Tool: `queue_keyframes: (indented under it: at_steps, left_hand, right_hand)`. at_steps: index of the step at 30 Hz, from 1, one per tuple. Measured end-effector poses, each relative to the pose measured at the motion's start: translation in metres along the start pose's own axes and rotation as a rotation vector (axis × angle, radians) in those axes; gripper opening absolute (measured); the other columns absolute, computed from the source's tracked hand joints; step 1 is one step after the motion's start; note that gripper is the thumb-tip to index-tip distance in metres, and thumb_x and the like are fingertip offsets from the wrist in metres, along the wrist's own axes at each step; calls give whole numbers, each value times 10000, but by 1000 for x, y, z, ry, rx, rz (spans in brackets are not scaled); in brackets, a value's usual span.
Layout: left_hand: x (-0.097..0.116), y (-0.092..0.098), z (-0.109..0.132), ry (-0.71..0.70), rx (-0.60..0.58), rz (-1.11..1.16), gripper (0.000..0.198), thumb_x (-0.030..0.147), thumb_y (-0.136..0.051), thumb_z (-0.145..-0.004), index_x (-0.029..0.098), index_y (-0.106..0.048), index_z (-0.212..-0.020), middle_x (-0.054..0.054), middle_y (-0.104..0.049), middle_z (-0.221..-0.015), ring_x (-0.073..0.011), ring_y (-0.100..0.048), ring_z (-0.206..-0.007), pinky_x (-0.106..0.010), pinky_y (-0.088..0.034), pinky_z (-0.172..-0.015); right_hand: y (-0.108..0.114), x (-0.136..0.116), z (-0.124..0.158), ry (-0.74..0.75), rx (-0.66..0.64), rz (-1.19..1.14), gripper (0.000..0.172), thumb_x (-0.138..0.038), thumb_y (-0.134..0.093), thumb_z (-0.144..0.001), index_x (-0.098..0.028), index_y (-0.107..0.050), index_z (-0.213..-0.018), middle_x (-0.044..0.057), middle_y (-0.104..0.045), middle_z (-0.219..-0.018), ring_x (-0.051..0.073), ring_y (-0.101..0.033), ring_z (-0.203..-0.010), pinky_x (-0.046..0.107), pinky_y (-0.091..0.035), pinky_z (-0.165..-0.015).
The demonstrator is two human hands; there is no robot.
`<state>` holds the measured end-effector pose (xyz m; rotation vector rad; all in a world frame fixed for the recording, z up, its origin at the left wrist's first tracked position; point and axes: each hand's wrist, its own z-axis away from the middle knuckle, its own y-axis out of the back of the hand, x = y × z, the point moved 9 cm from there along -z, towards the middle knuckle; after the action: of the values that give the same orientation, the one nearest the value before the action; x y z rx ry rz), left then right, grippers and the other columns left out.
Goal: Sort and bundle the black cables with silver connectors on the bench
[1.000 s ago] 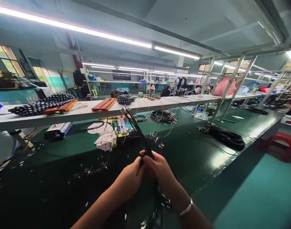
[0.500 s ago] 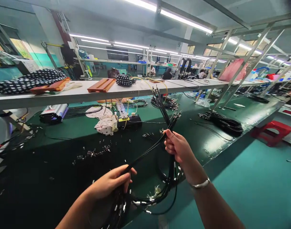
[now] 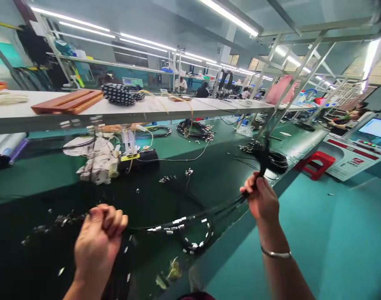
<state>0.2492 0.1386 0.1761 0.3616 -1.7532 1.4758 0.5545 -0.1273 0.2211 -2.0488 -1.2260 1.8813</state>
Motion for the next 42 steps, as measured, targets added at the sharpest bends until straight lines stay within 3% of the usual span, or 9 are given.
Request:
queue_keyframes:
  at_steps: [5, 7, 10, 15, 21, 27, 31, 36, 42]
  left_hand:
    - [-39, -4, -55, 126, 286, 395, 350, 188, -138, -930, 163, -340, -645, 59, -285, -472, -48, -279, -363, -146, -338, -366]
    - [-65, -2, -69, 208, 421, 496, 368, 136, -61, -915, 170, -289, -628, 64, -263, -462, -41, -269, -332, -135, -323, -346]
    - [-90, -14, -80, 268, 437, 544, 335, 98, -86, -901, 169, -267, -628, 67, -270, -468, -31, -305, -333, -115, -332, -357]
    - [-114, -38, -73, 286, 539, 474, 298, 18, -134, -852, 172, -272, -637, 68, -297, -488, -38, -353, -341, -138, -400, -388]
    - [-134, -80, -69, 353, 446, 463, 236, -9, -242, -781, 151, -391, -693, -16, -499, -602, -136, -587, -537, -253, -514, -456]
    - [-132, -88, -48, 450, 299, 549, 187, -26, -357, -736, 120, -467, -772, -74, -604, -691, -160, -636, -606, -275, -556, -558]
    - [-112, -79, -42, 449, 294, 556, 185, -24, -348, -755, 119, -464, -781, -83, -613, -693, -161, -637, -590, -275, -555, -556]
    - [-74, -71, -50, 376, 260, 603, 245, -33, -296, -743, 109, -479, -821, -96, -618, -759, -172, -648, -674, -272, -556, -568]
    - [-41, -50, -62, 346, 203, 530, 303, -18, -281, -741, 140, -504, -870, -54, -603, -776, -150, -627, -651, -287, -556, -582]
  right_hand:
    - [-2, -54, -59, 166, -7, -173, 108, -271, -625, -779, -253, -560, -864, -19, -567, -923, 142, -559, -832, 404, -478, -827]
    - [-28, -68, -74, 175, -146, -127, 64, -299, -565, -830, -269, -552, -885, -12, -560, -1054, 189, -546, -965, 467, -452, -860]
    - [-77, -96, -91, 278, -339, 5, 117, -322, -435, -895, -278, -523, -959, 1, -492, -1204, 236, -493, -1085, 494, -445, -858]
    - [-155, -145, -108, 584, -439, 99, 232, -329, -309, -924, -244, -415, -1112, 59, -475, -1222, 224, -541, -1023, 429, -468, -839]
    - [-237, -200, -105, 949, -368, 191, 299, -351, -183, -940, -225, -377, -1130, 72, -520, -1128, 162, -557, -971, 322, -482, -781]
    - [-303, -224, -86, 1108, -562, 293, 258, -397, -271, -925, -205, -407, -1030, 63, -580, -982, 143, -580, -866, 316, -472, -769]
    - [-320, -220, -88, 1025, -697, 358, 234, -413, -369, -893, -194, -412, -966, 57, -596, -925, 150, -598, -805, 320, -476, -755]
    - [-306, -207, -105, 659, -626, 131, 233, -411, -400, -857, -195, -376, -942, 74, -603, -929, 158, -617, -712, 324, -514, -660]
    - [-284, -198, -120, 364, -483, -192, 119, -262, -401, -856, -184, -409, -946, 59, -587, -915, 157, -619, -753, 376, -500, -785]
